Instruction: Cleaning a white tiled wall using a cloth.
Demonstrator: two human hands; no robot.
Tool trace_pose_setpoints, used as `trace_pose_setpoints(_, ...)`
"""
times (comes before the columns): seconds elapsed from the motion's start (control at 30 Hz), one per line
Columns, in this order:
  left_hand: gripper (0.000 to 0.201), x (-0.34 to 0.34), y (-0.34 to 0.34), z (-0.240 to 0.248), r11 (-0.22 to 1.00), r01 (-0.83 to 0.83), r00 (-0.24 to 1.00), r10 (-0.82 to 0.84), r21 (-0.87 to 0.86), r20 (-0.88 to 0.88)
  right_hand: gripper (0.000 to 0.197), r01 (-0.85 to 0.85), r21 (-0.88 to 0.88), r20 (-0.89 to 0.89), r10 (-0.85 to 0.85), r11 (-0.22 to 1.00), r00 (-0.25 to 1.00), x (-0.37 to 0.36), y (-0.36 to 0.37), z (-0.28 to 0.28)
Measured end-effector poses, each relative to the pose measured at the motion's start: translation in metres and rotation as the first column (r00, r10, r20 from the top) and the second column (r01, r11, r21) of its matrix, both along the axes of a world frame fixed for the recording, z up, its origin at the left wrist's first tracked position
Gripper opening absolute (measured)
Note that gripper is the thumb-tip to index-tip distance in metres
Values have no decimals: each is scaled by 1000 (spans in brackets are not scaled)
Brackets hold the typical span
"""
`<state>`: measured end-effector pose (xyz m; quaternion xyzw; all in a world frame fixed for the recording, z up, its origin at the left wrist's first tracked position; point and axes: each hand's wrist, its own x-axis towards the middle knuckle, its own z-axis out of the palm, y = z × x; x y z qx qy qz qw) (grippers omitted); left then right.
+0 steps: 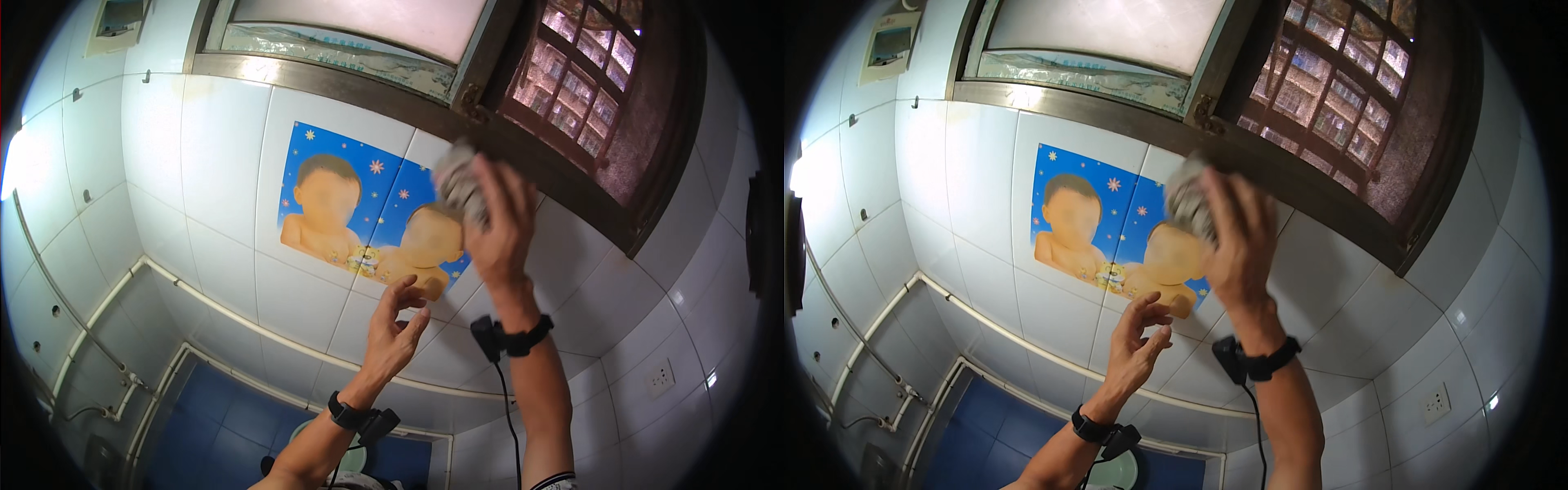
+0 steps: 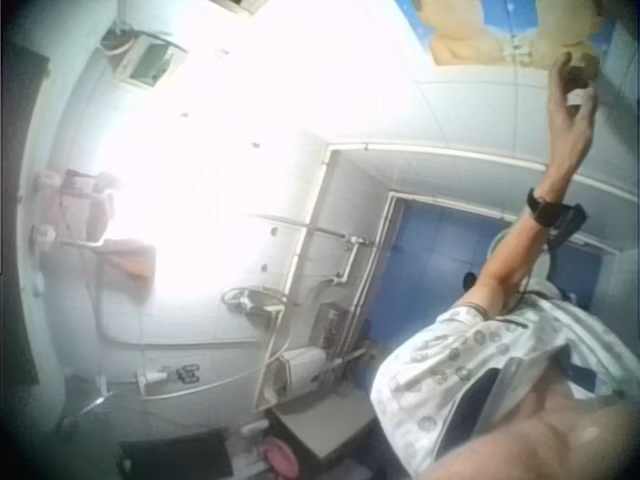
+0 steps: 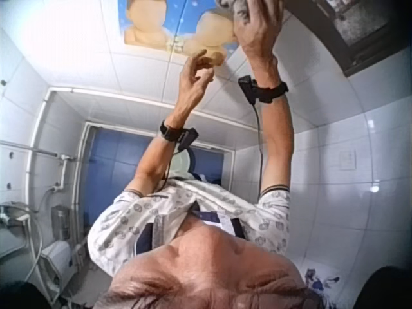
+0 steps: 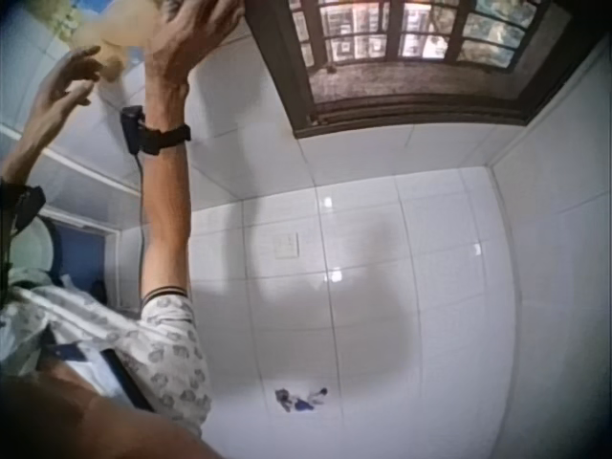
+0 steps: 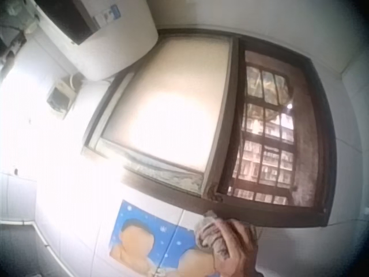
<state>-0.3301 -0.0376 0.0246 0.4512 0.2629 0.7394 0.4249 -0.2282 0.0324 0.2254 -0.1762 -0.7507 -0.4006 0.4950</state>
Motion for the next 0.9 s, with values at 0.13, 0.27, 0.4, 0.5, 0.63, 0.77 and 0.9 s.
trace_pose_setpoints(0.13, 59, -2, 1, 8, 999, 35, 999, -36, 34, 26, 52, -35, -22, 66, 36, 999, 997, -23, 0, 2)
trace_pose_setpoints(0.27, 60, -10, 7, -19, 995, 97, 995, -97, 22, -8, 40, -124, -71, 384, 142, 990, 912, -30, -6, -65)
trace_pose_setpoints(0.4, 59, -17, -2, -25, 997, 69, 997, -68, -39, 28, 46, -92, -115, 285, 122, 989, 951, -41, -8, -36)
trace_pose_setpoints(0.5, 53, -12, -5, -18, 997, 80, 996, -79, -20, 46, 54, -55, 53, 36, 53, 997, 998, -46, -1, 19)
trace_pose_setpoints(0.63, 51, -16, -6, -29, 996, 77, 997, -76, -55, 13, 52, -64, 18, 146, 61, 998, 987, -63, 7, -9)
trace_pose_setpoints(0.77, 49, -21, 1, -57, 989, 110, 993, -105, -99, 57, 47, -7, -108, 407, 51, 994, 912, -56, -7, -101)
trace_pose_setpoints(0.9, 47, -20, -3, -55, 986, 88, 993, -76, -142, 88, 49, -17, -183, 424, 95, 983, 900, -38, 0, -91)
